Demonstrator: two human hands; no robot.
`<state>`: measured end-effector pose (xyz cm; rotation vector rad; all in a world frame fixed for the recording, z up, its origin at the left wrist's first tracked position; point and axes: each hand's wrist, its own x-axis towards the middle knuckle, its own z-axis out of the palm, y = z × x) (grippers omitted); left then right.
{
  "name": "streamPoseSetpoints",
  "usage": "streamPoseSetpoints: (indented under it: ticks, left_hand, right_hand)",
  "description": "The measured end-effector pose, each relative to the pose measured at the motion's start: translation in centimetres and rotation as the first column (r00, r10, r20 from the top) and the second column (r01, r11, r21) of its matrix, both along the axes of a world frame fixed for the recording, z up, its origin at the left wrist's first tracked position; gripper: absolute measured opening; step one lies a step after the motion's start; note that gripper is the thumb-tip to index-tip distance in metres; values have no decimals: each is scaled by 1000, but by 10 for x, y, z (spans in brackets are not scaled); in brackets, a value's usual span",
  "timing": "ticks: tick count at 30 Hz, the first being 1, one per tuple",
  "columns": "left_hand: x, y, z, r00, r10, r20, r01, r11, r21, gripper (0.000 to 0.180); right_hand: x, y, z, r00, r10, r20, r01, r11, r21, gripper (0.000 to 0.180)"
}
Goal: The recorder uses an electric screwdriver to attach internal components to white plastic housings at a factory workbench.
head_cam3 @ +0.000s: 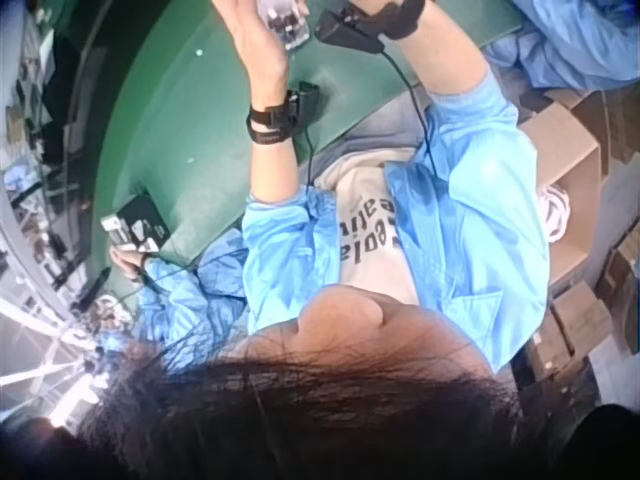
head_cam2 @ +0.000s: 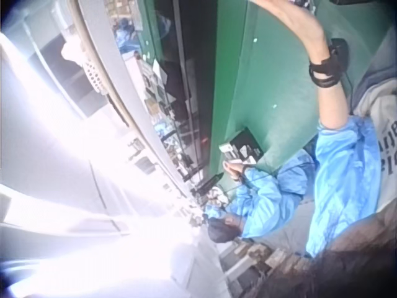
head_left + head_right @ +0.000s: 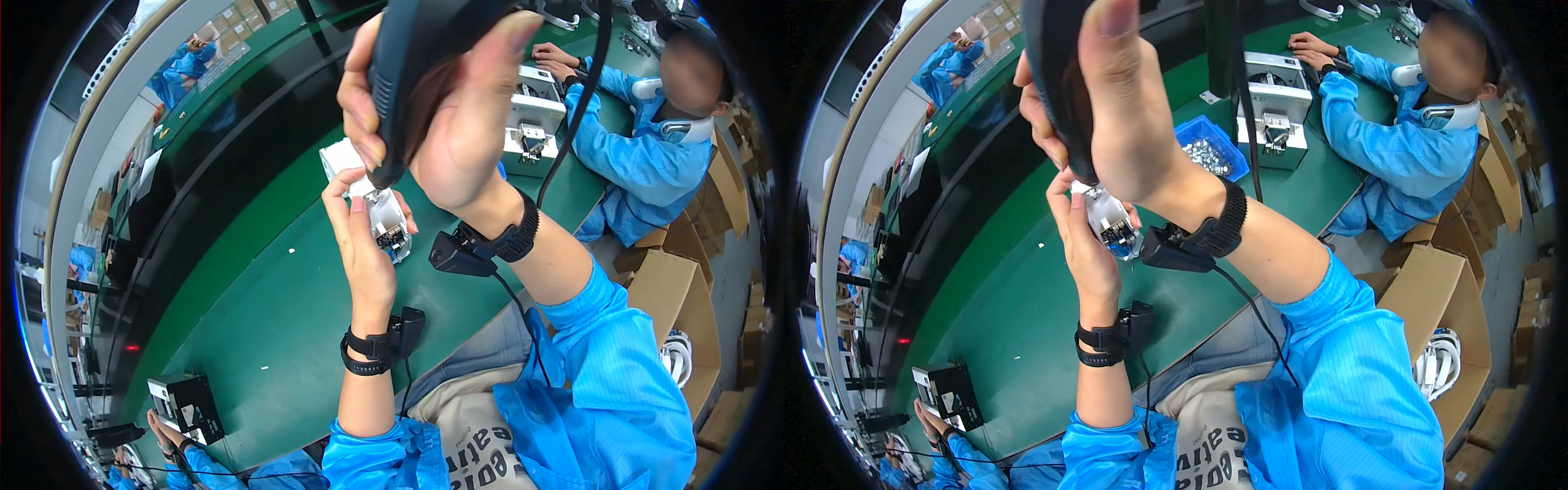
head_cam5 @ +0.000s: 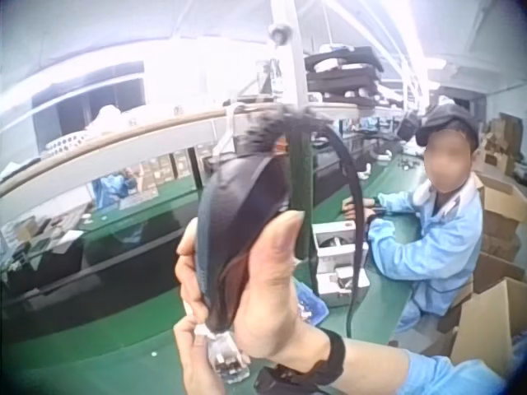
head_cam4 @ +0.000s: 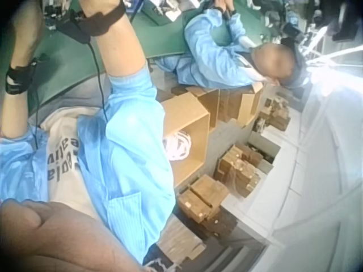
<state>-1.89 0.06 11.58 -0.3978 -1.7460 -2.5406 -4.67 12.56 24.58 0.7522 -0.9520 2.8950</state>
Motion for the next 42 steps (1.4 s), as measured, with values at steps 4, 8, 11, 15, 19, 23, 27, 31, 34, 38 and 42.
streamPoseSetpoints:
  ticks: [4,8,11,15,19,23,27,31,34,38,42]
  left_hand:
    - [-1,6,8,999,38,-7,-38,999,32,30]
    - [-3,1,6,999,37,-5,-37,999,27,29]
    - [-2,5,7,998,56,-4,-56,998,28,30]
    - [0,6,8,998,51,-33,-51,999,-9,31]
    - [1,6,5,998,45,-48,-46,999,-24,31]
    - [1,5,3,999,38,-36,-39,998,-47,31]
    - [0,5,3,999,26,-42,-29,998,-60,31]
    - [1,9,6,996,70,-58,-76,993,-95,31]
    - [0,15,5,993,77,-88,-87,989,-116,31]
    - [0,14,5,996,62,-63,-70,988,-136,31]
    - [0,14,5,997,53,-52,-60,990,-131,30]
  right_hand:
    - [-11,-5,-15,1000,-21,-11,21,1000,14,106]
    - [-5,-3,2,1000,3,3,-3,999,36,107]
    - [-4,-1,8,999,5,33,-7,998,61,108]
    - [-7,-1,3,999,-25,-30,28,993,116,106]
    - [-5,-1,8,1000,-14,27,10,990,140,105]
    - [-6,1,9,999,-33,1,32,985,172,103]
    - [-11,2,6,997,-34,-74,48,981,187,101]
    - [-7,-11,3,979,-206,-5,197,929,314,96]
    - [-21,-4,-14,940,-110,-323,189,956,225,92]
    - [-12,0,-5,979,-112,-173,160,943,293,95]
    - [-11,4,0,992,-82,-98,103,969,225,99]
